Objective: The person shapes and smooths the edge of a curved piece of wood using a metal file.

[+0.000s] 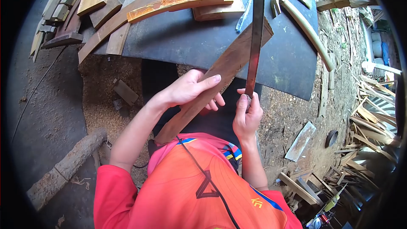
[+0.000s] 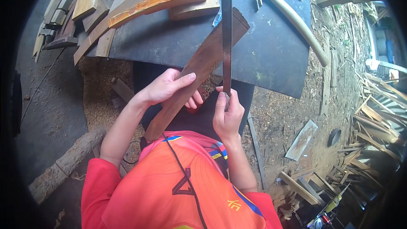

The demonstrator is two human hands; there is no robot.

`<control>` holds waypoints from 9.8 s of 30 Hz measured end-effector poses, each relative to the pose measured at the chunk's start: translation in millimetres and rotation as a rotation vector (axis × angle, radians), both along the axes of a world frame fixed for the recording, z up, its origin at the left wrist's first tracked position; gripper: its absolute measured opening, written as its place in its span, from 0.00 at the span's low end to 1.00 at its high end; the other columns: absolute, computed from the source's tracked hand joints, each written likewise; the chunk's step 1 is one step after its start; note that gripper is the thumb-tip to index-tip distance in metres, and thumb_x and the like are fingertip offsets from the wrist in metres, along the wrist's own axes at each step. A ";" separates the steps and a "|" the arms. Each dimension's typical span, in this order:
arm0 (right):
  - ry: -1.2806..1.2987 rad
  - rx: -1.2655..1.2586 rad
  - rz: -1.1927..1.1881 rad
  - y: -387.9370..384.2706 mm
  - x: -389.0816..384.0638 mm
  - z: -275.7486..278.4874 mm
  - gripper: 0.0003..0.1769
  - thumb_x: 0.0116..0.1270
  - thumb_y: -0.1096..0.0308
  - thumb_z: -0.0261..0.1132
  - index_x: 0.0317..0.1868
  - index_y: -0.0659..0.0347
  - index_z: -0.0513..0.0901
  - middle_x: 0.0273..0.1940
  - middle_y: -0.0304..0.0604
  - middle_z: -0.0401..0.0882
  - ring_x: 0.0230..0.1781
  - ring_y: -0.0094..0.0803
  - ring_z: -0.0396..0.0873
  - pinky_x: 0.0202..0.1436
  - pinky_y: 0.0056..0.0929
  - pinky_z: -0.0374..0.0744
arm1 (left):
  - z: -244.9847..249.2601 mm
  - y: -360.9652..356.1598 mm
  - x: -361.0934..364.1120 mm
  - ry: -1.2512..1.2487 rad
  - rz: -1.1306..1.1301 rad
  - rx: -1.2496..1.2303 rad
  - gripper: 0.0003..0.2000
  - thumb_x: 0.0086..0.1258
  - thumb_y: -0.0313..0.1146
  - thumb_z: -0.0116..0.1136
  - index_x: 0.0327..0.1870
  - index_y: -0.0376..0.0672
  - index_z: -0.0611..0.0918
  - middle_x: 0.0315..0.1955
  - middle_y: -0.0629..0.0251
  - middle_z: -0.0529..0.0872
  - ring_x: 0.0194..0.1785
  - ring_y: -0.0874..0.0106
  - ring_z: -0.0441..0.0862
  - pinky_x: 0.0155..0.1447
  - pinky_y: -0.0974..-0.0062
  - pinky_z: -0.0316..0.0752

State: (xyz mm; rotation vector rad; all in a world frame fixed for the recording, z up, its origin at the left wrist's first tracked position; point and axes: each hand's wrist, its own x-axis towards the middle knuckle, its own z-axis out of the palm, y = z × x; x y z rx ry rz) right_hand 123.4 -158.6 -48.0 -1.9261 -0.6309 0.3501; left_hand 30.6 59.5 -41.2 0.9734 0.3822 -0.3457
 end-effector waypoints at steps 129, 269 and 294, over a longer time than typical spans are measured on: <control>-0.333 -0.209 0.170 -9.2 -29.0 -54.2 0.11 0.75 0.79 0.55 0.53 0.74 0.80 0.27 0.52 0.83 0.23 0.50 0.86 0.28 0.41 0.80 | 17.4 -51.3 -33.7 0.137 0.248 0.228 0.26 0.86 0.53 0.53 0.42 0.35 0.86 0.18 0.67 0.83 0.19 0.78 0.82 0.26 0.77 0.78; 0.005 -0.220 0.102 -78.9 -48.5 -83.8 0.11 0.76 0.76 0.56 0.33 0.63 0.78 0.19 0.45 0.73 0.16 0.35 0.77 0.23 0.33 0.71 | 17.2 -37.0 -19.7 0.156 0.275 -0.031 0.22 0.85 0.49 0.57 0.43 0.34 0.84 0.20 0.66 0.83 0.22 0.78 0.83 0.28 0.78 0.80; 0.483 0.248 -0.111 -64.0 -64.4 -31.1 0.16 0.85 0.65 0.58 0.34 0.58 0.69 0.21 0.32 0.66 0.18 0.18 0.61 0.20 0.24 0.60 | 66.8 -21.8 -41.7 0.157 0.323 0.177 0.23 0.85 0.51 0.56 0.44 0.33 0.83 0.23 0.68 0.83 0.25 0.80 0.82 0.31 0.80 0.77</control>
